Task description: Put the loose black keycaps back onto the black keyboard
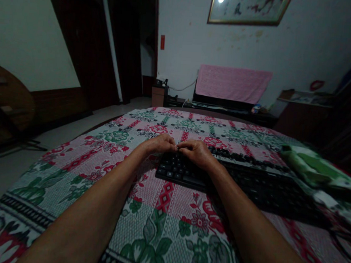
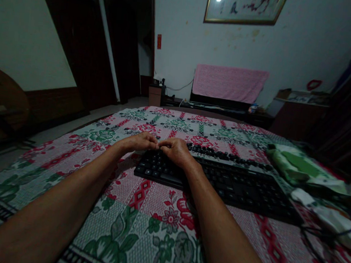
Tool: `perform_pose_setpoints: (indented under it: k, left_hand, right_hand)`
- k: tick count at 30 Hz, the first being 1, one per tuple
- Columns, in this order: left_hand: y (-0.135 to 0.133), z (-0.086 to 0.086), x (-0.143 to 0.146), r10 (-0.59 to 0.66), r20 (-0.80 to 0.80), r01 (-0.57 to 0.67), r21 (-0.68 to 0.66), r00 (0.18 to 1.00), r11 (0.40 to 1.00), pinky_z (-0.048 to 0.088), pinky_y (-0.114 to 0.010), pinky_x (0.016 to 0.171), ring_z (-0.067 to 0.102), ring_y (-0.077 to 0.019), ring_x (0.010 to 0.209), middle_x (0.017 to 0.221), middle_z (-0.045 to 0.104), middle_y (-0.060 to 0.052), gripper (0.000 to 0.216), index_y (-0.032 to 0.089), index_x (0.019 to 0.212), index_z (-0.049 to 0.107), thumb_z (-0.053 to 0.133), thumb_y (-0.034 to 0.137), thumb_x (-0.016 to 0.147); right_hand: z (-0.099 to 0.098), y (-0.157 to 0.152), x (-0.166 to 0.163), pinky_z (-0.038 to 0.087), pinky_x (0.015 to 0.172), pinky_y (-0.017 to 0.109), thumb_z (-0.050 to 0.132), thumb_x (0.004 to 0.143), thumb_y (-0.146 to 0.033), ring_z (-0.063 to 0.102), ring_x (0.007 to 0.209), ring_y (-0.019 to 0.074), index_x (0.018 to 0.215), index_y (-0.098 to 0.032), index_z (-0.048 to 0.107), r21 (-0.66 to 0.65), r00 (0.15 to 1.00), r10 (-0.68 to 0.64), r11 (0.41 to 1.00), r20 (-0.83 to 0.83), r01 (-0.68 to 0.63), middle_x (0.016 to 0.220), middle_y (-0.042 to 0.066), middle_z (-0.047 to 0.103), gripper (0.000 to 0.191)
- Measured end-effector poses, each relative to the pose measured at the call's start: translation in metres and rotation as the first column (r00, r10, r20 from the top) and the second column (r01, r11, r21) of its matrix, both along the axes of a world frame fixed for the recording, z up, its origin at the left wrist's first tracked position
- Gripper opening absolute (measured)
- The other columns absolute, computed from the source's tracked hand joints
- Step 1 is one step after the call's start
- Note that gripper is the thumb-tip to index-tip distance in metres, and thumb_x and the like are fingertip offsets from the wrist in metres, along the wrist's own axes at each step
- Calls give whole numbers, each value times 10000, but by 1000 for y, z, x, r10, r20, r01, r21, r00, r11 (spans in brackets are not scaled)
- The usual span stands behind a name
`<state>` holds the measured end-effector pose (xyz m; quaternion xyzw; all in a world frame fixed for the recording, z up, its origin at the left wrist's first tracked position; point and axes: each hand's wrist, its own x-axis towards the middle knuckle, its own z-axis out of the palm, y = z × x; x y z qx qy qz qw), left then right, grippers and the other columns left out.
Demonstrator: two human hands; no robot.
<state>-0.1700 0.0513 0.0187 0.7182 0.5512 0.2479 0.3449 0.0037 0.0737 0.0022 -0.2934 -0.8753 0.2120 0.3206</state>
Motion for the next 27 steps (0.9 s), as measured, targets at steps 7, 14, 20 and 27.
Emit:
perform_pose_setpoints:
  k: [7, 14, 20, 27]
  left_hand:
    - [7, -8, 1, 25, 33, -26, 23, 999, 999, 323, -183, 475, 420, -68, 484, 517, 499, 26, 191, 99, 659, 606, 513, 254, 598]
    - [12, -13, -3, 9, 8, -10, 83, 1000, 997, 371, -201, 537, 472, -84, 533, 591, 571, 3, 230, 94, 727, 637, 518, 242, 597]
    - [14, -16, -6, 20, -54, -13, 122, 998, 992, 408, -204, 615, 533, -104, 638, 693, 632, -11, 261, 116, 806, 657, 530, 198, 594]
    - [13, -15, -6, 43, -132, -23, 145, 990, 989, 402, -195, 615, 550, -112, 681, 743, 652, -13, 265, 146, 830, 666, 520, 205, 617]
  right_hand:
    - [1, -1, 2, 409, 764, 229, 481, 715, -149, 574, 816, 129, 913, -231, 644, 43, 995, -50, 998, 91, 46, 887, -6, 653, 269]
    - [-9, 4, 1, 403, 720, 243, 508, 717, -233, 553, 801, 152, 878, -200, 659, 234, 974, -170, 963, 150, 132, 838, 44, 638, 223]
    - [-16, 8, -1, 405, 708, 227, 523, 704, -253, 560, 782, 138, 857, -216, 671, 158, 954, -245, 963, 172, 219, 830, 27, 646, 216]
    - [-13, 8, -3, 420, 684, 221, 537, 685, -263, 583, 756, 137, 837, -218, 679, 40, 953, -244, 970, 178, 241, 816, 14, 666, 212]
